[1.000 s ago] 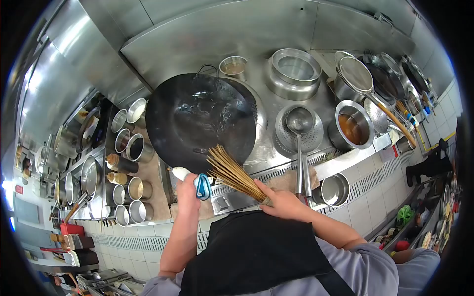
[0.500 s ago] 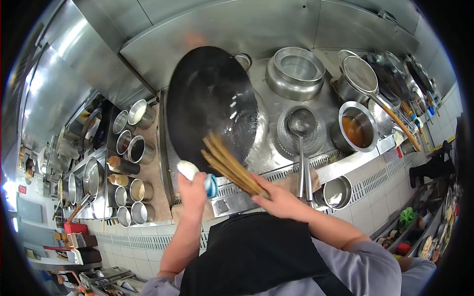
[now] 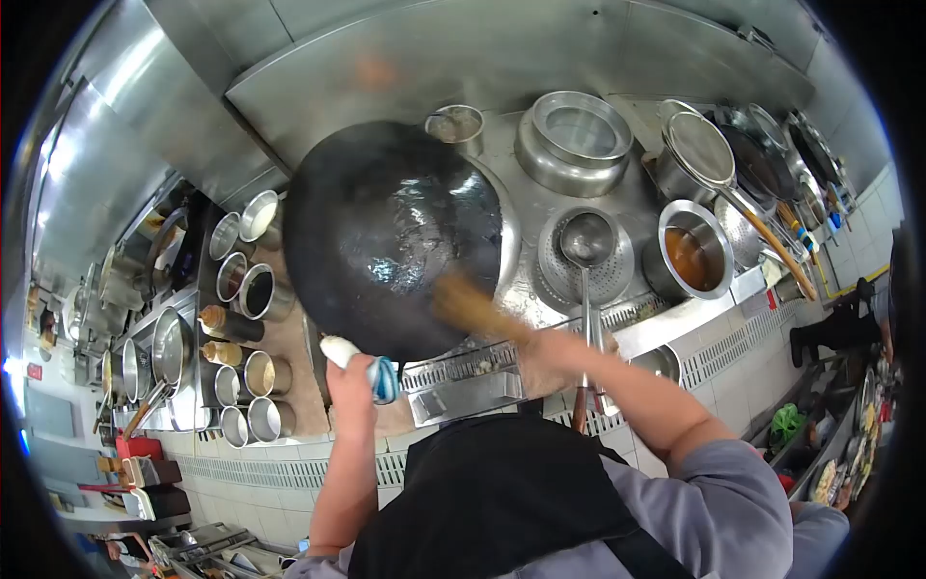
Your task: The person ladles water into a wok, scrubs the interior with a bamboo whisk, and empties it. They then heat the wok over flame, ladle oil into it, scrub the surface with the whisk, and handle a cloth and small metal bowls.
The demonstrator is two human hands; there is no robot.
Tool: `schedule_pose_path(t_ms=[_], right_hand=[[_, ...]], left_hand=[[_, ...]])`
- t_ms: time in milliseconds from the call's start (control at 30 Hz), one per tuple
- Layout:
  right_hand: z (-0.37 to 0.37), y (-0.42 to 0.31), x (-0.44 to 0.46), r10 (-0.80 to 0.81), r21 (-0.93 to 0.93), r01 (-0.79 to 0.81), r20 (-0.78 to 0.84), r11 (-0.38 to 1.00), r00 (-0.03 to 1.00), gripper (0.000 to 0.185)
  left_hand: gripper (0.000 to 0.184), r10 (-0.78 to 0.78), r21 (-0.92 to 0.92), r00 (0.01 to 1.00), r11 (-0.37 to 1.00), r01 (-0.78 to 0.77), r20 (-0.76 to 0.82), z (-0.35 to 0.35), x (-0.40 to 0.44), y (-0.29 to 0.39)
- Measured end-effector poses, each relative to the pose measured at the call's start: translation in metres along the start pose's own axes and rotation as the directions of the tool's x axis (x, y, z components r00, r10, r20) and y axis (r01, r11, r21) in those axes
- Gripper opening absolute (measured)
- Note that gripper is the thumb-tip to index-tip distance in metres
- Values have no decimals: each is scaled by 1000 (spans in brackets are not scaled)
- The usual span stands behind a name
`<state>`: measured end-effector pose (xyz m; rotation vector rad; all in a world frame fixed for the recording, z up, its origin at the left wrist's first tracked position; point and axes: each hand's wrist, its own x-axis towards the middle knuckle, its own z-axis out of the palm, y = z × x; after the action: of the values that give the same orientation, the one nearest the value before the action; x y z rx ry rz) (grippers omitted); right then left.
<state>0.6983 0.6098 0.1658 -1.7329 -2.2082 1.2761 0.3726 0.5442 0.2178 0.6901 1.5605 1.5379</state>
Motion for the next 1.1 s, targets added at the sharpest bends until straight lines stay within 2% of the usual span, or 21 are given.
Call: schedule_pose_path(t_ms=[33, 67, 100, 133, 167, 200, 267, 300, 400, 433, 500, 567, 633, 700, 767, 800, 867, 900, 967, 1033, 1100], right_hand=[[-14, 37, 11, 160, -37, -161, -43, 986, 986, 73], [-38, 54, 13, 201, -2, -207, -221, 978, 954, 72], [-53, 58, 10, 149, 59, -137, -450, 989, 880, 67], [-73, 39, -1, 326, 289, -225, -374, 931, 868, 66], [-80, 21, -14, 354, 420, -201, -327, 885, 876, 68], [-55, 46, -1, 248, 459, -38, -407, 888, 879, 69], [-3, 66, 9, 216, 557, 64, -423, 828, 880, 72], [23, 53, 5, 293, 637, -6, -346, 771, 891, 74], [71, 31, -8, 419, 428, -290, -248, 856, 873, 76], [90, 42, -1, 419, 298, -333, -304, 895, 855, 76], [92, 46, -5, 444, 253, -376, -321, 891, 836, 77], [74, 35, -22, 393, 5, -401, -219, 916, 893, 77], [65, 45, -35, 391, 8, -401, -241, 916, 888, 65], [54, 68, -45, 310, 15, -373, -587, 928, 748, 43], [56, 129, -40, 391, 220, -334, -665, 917, 636, 28], [60, 154, -44, 398, 226, -338, -665, 914, 632, 28], [58, 184, -53, 278, 75, -283, -538, 956, 796, 23], [56, 191, -63, 279, 76, -284, -540, 956, 794, 23], [48, 181, -88, 374, -115, -469, -450, 876, 811, 20], [42, 178, -94, 432, -169, -552, -456, 817, 778, 21], [43, 171, -95, 569, 123, -646, -613, 753, 548, 28]], left_hand=[[26, -42, -25, 999, 999, 42, 1, -5, 3, -6], [25, -84, -50, 996, 995, 84, 2, -10, 7, -12], [23, -126, -75, 992, 989, 126, 3, -15, 10, -18], [12, -205, -76, 979, 976, 204, -6, -20, 15, -24], [8, -271, -123, 963, 955, 269, -4, -21, 21, -28], [4, -322, -149, 946, 935, 322, 24, -22, 26, -31], [8, -400, -190, 914, 895, 404, 64, -20, 34, -36], [8, -411, -198, 908, 886, 419, 82, -16, 37, -41], [11, -437, -237, 890, 858, 455, 127, -4, 51, -52], [12, -447, -262, 883, 843, 469, 142, -2, 57, -55], [13, -442, -254, 878, 841, 478, 185, 4, 69, -54], [15, -436, -245, 869, 839, 487, 235, 13, 75, -46], [15, -428, -243, 859, 834, 495, 281, 12, 82, -58], [16, -453, -229, 854, 830, 509, 258, 19, 77, -55], [17, -484, -206, 848, 826, 525, 218, 18, 74, -57], [17, -459, -224, 850, 828, 514, 257, 16, 78, -64], [16, -444, -227, 843, 825, 517, 304, 15, 82, -67], [15, -436, -229, 838, 824, 518, 327, 14, 83, -68], [14, -449, -217, 832, 821, 528, 325, 15, 82, -64], [14, -466, -215, 831, 816, 537, 304, 17, 79, -61], [14, -483, -215, 830, 811, 544, 278, 16, 78, -62]])
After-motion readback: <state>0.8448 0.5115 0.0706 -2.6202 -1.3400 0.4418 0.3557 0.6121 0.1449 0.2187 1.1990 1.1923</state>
